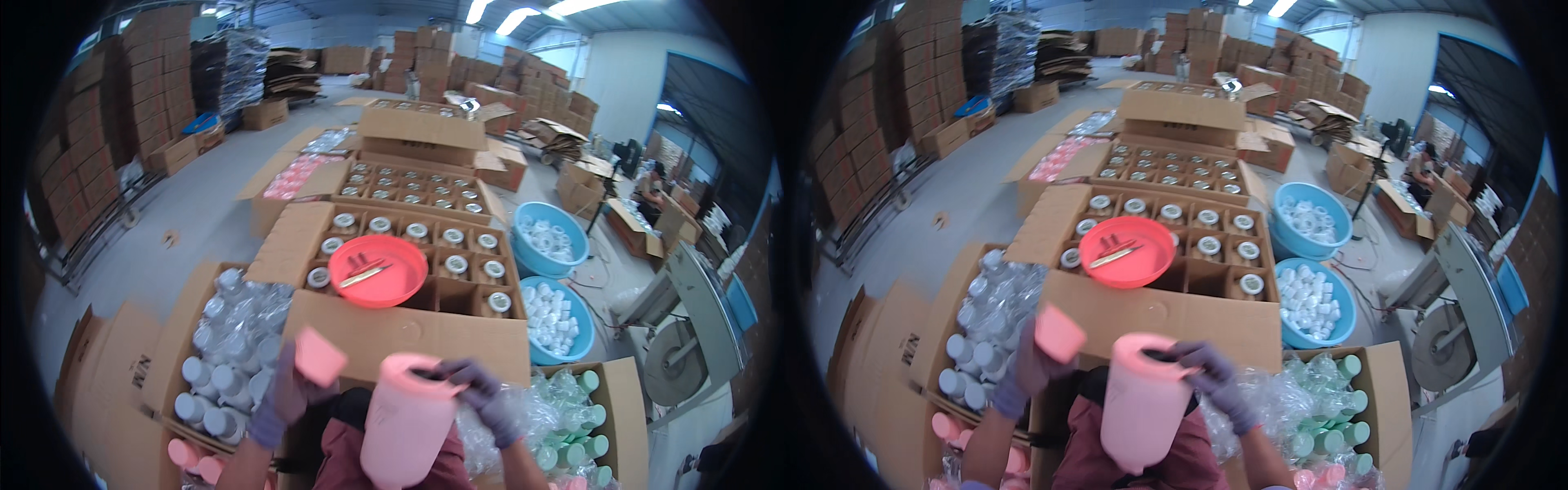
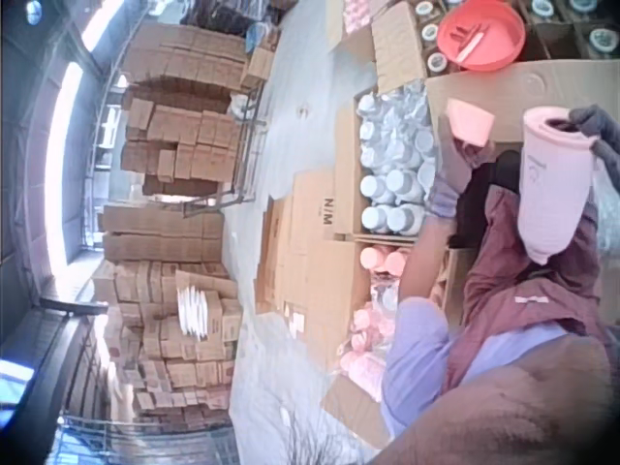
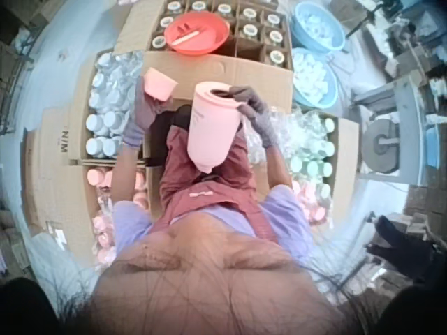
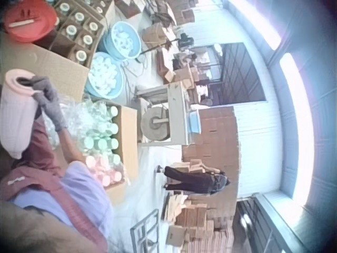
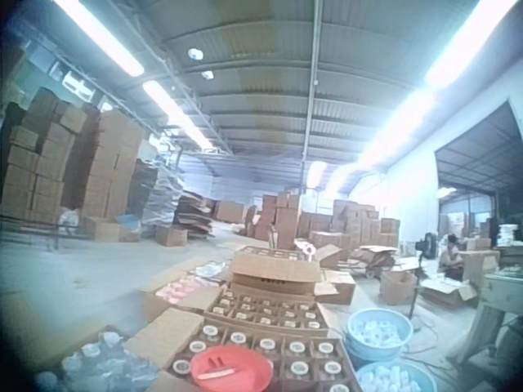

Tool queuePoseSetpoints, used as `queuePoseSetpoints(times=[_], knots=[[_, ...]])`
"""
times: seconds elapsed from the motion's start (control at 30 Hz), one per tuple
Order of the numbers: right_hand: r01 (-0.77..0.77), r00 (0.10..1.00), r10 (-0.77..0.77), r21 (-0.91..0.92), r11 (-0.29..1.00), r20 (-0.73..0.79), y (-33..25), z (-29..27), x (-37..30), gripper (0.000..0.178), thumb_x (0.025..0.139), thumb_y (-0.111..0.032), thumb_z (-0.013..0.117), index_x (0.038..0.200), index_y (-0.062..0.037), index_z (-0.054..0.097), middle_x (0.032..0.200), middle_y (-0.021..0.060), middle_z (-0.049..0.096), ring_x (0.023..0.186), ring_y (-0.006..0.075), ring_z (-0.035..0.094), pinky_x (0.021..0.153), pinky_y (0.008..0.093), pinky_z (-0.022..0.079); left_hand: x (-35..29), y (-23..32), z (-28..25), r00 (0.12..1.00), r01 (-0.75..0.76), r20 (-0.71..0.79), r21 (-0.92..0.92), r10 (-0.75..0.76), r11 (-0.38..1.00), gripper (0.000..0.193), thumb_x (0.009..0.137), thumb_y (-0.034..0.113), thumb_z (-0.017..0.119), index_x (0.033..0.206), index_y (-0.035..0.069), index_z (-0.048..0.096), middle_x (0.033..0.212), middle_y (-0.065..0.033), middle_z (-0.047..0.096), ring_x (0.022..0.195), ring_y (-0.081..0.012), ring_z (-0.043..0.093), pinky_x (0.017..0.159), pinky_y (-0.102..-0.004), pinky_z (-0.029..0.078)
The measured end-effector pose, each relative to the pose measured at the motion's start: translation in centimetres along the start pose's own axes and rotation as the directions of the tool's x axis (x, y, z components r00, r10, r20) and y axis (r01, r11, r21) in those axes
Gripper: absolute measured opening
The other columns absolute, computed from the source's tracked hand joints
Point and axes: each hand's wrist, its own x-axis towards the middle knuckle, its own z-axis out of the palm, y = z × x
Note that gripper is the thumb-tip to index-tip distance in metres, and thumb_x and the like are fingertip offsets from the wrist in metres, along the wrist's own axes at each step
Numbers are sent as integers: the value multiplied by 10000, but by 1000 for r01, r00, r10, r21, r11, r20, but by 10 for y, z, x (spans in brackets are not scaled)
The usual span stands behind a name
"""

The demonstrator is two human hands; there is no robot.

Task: The person assembles thermos bottles by inserting a metal inner liner into the plastic body, screwing on the lid, and wrapping each unit in plastic. They handle pink and white bottles, repeatedly performing the same sequence of actions.

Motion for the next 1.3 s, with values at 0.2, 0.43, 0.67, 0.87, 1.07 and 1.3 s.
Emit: queuePoseSetpoints(times=[0.2,0.43,0.67,0.87,1.07,1.3], knots=[[113,989,-104,-83,990,109,23,51,-42,202,877,-164,715,977,-35,596,1204,162,578,1170,305,549,1040,405,411,153,-3,25,984,-179,15,2,179,984,613,991,600,468,1412,161,391,1316,-88,501,1148,-263,566,960,-452,545],[339,925,-376,-329,882,-56,-8,62,-36,295,817,-227,794,904,-91,547,1070,116,579,1047,300,561,993,455,423,21,-89,57,981,49,181,135,-73,990,343,1010,168,453,1232,-45,604,1196,-174,657,1091,-290,643,1086,-430,442],[347,928,-371,-274,897,-40,-1,69,-32,235,861,-233,740,920,-91,563,1046,115,583,1067,309,555,1019,471,411,24,-89,70,882,446,243,-149,-405,882,537,1003,438,467,1178,-48,614,1095,-185,685,1051,-290,654,989,-434,511],[246,967,-256,-329,912,16,24,63,-46,229,919,-316,675,952,-107,585,1004,84,609,1015,306,572,1037,517,360,4,-108,63,974,-121,201,51,109,991,267,969,137,538,1143,-49,617,1210,-186,640,1116,-279,625,938,-389,546],[319,915,-393,-439,840,-87,9,90,-19,217,861,-231,723,989,-114,592,1008,75,613,1005,290,578,1010,517,387,29,-91,46,936,-28,350,164,-31,986,279,968,165,510,1145,-21,621,1231,-194,638,1111,-260,612,965,-389,506],[47,999,-40,-306,951,28,105,2,-57,216,985,-179,590,1160,-59,634,1281,146,545,1223,302,508,1062,411,396,-6,-95,23,976,-215,76,434,203,875,320,1022,185,531,1219,-56,606,1214,-170,651,1098,-259,617,1016,-422,478]])
